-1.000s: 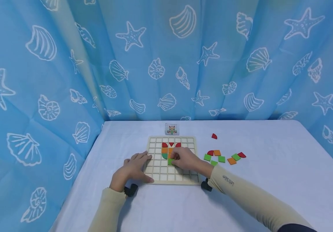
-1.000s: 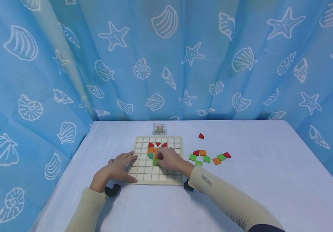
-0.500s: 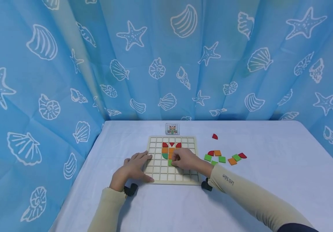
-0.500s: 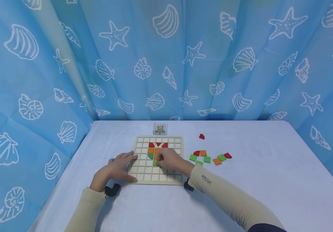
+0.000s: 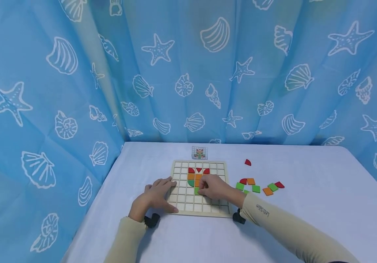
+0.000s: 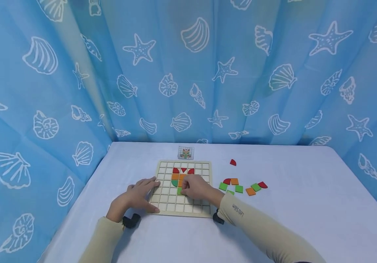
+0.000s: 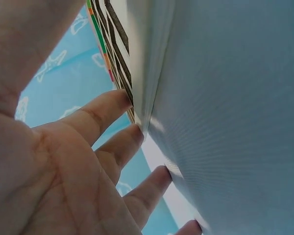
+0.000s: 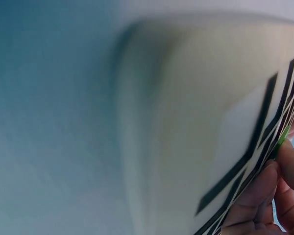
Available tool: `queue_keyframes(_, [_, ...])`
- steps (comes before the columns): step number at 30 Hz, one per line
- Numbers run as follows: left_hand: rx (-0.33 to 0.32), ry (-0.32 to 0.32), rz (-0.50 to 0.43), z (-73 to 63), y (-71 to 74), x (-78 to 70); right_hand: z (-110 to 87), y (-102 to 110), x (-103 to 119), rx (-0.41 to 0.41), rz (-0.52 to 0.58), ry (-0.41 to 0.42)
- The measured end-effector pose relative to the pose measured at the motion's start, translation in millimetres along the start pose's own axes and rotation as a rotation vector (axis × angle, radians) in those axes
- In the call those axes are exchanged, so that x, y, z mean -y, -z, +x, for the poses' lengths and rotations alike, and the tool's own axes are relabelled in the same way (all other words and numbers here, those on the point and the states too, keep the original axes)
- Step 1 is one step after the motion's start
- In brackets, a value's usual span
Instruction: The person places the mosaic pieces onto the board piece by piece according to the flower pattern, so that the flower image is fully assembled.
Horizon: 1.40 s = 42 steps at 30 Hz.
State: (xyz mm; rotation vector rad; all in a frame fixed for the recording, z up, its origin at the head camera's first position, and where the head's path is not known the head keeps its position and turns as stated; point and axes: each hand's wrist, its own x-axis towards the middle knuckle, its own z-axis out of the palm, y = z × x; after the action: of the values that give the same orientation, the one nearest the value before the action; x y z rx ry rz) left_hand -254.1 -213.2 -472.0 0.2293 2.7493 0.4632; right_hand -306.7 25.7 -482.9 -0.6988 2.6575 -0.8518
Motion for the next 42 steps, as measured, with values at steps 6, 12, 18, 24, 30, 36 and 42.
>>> queue_keyframes(6, [-0.009,0.007,-0.005,-1.7,-2.4,2.3,1.4,-4,0,-0.013,0.006,0.000])
queue_keyframes(12, [-0.001,0.007,-0.019,-3.4,1.6,1.1,5.5,-4,1,0.007,-0.015,-0.023])
queue_keyframes(18, [-0.006,0.005,-0.018,-4.8,3.6,-1.3,4.5,0,2,0.016,-0.012,-0.008])
queue_keyframes(24, [-0.003,0.007,-0.019,-4.1,2.3,-1.0,3.5,6,-2,0.046,0.044,0.020])
queue_keyframes(30, [0.001,-0.011,-0.017,-3.6,1.1,-2.0,2.8,24,-25,-0.007,0.123,0.046])
queue_keyframes(36, [0.002,-0.016,-0.002,-2.7,1.2,-1.4,3.2,58,-53,-0.055,0.086,-0.027])
queue_keyframes(42, [0.019,-0.006,0.001,-0.9,-0.8,-0.6,2.1,92,-82,-0.116,0.043,-0.109])
